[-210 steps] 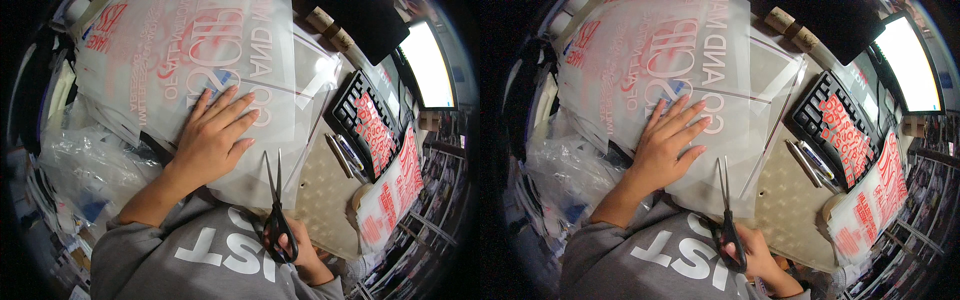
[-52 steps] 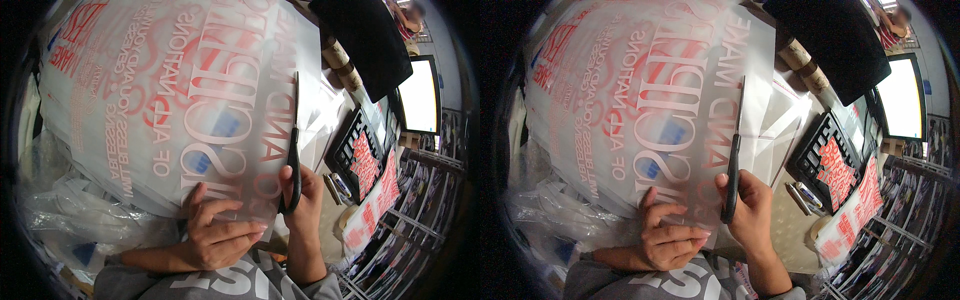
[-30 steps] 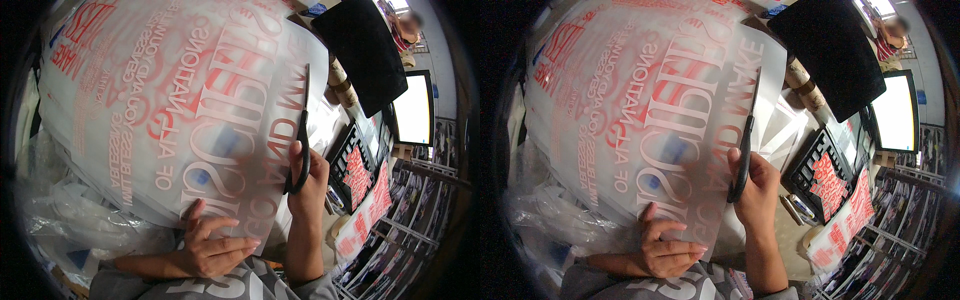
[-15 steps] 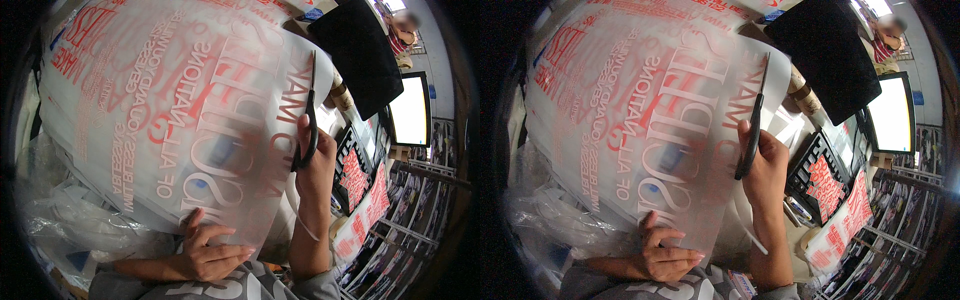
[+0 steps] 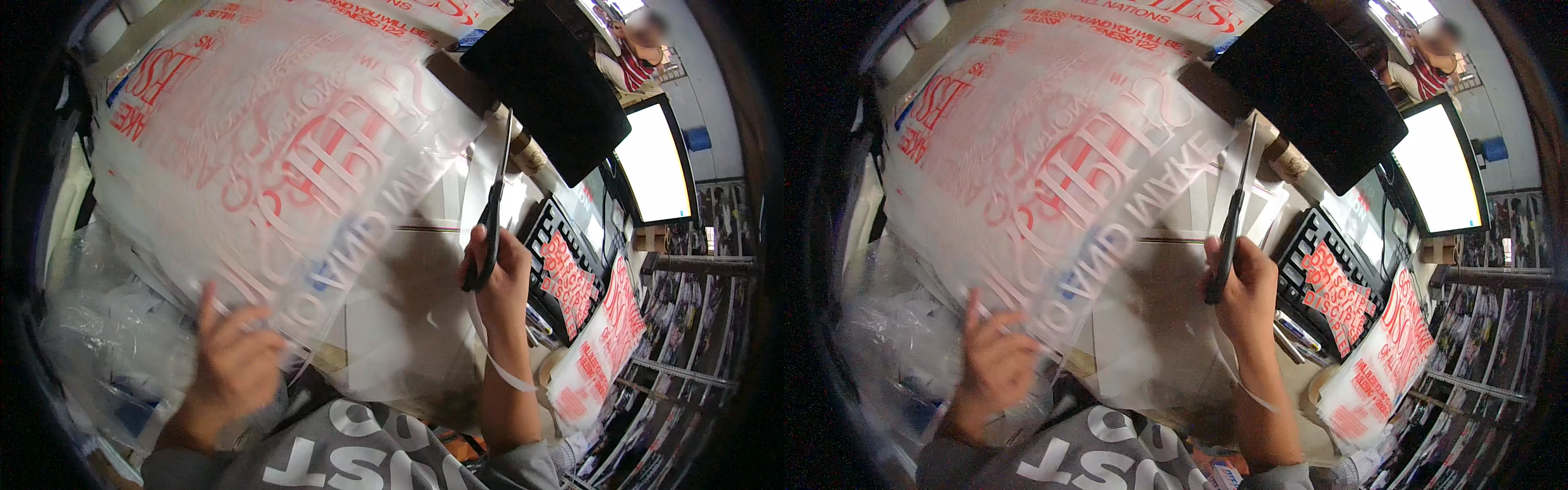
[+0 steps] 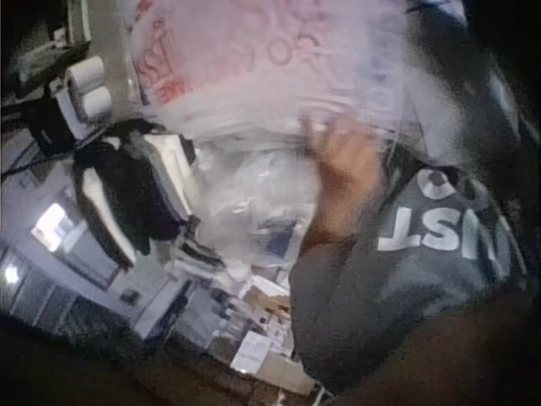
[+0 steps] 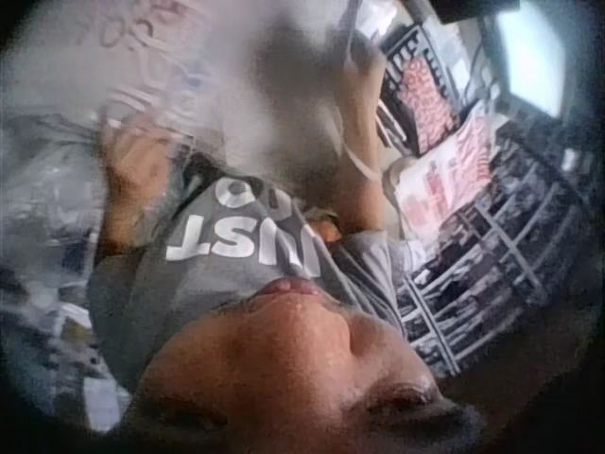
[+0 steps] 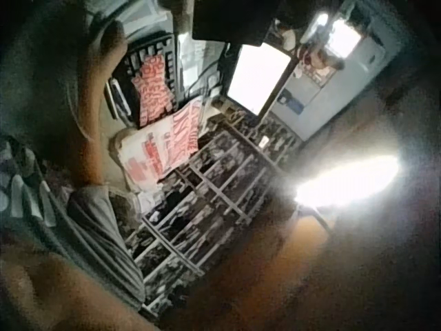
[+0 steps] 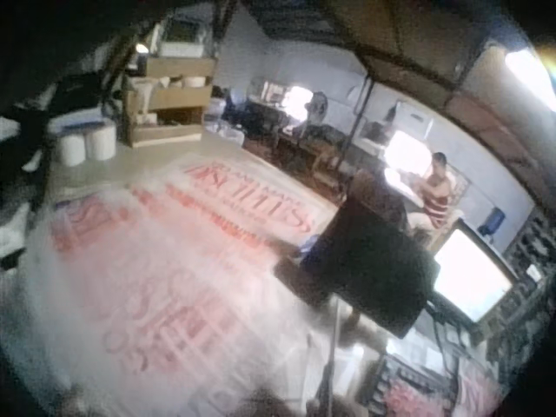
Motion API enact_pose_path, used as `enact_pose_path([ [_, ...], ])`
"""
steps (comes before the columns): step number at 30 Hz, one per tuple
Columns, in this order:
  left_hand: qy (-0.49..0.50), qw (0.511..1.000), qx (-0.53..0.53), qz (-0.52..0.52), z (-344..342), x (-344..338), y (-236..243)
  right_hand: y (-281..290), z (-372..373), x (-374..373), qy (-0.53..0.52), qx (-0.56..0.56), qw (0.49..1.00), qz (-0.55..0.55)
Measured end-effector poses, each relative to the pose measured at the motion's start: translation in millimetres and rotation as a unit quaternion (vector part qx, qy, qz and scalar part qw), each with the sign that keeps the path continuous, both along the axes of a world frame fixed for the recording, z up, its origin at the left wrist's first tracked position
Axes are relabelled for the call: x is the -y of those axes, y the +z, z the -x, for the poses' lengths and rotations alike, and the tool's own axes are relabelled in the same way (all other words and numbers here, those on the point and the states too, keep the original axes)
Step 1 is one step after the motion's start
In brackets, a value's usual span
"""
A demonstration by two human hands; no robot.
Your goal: The person uses scissors to cut a white plastic bag printed with red text into narrow strips. They repeatedly trim the bag, then fold and roll the resulting strips into a compact bundle on the desk.
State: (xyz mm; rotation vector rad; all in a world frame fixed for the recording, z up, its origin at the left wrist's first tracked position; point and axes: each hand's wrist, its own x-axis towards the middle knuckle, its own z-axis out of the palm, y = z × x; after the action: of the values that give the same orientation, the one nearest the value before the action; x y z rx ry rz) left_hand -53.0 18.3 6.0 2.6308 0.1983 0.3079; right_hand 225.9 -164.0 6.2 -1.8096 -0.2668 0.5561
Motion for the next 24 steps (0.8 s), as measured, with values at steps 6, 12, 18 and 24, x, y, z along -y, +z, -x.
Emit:
enact_pose_path([
  [6, 0.203, 0.966, -0.007, -0.158, -4, -51, 65, -19, 11, 29, 0.055, 0.044, 0.997, 0.006],
  [12, 0.103, 0.978, 0.173, 0.053, -152, 11, 39, -23, 4, -8, 0.037, 0.043, 0.989, -0.138],
  [18, 0.148, 0.982, 0.049, -0.104, -217, 1, -28, -11, 7, 38, 0.085, 0.039, 0.978, -0.185],
  [24, 0.102, 0.988, 0.111, 0.015, -210, -16, -15, -41, 17, 43, 0.127, 0.029, 0.981, -0.147],
])
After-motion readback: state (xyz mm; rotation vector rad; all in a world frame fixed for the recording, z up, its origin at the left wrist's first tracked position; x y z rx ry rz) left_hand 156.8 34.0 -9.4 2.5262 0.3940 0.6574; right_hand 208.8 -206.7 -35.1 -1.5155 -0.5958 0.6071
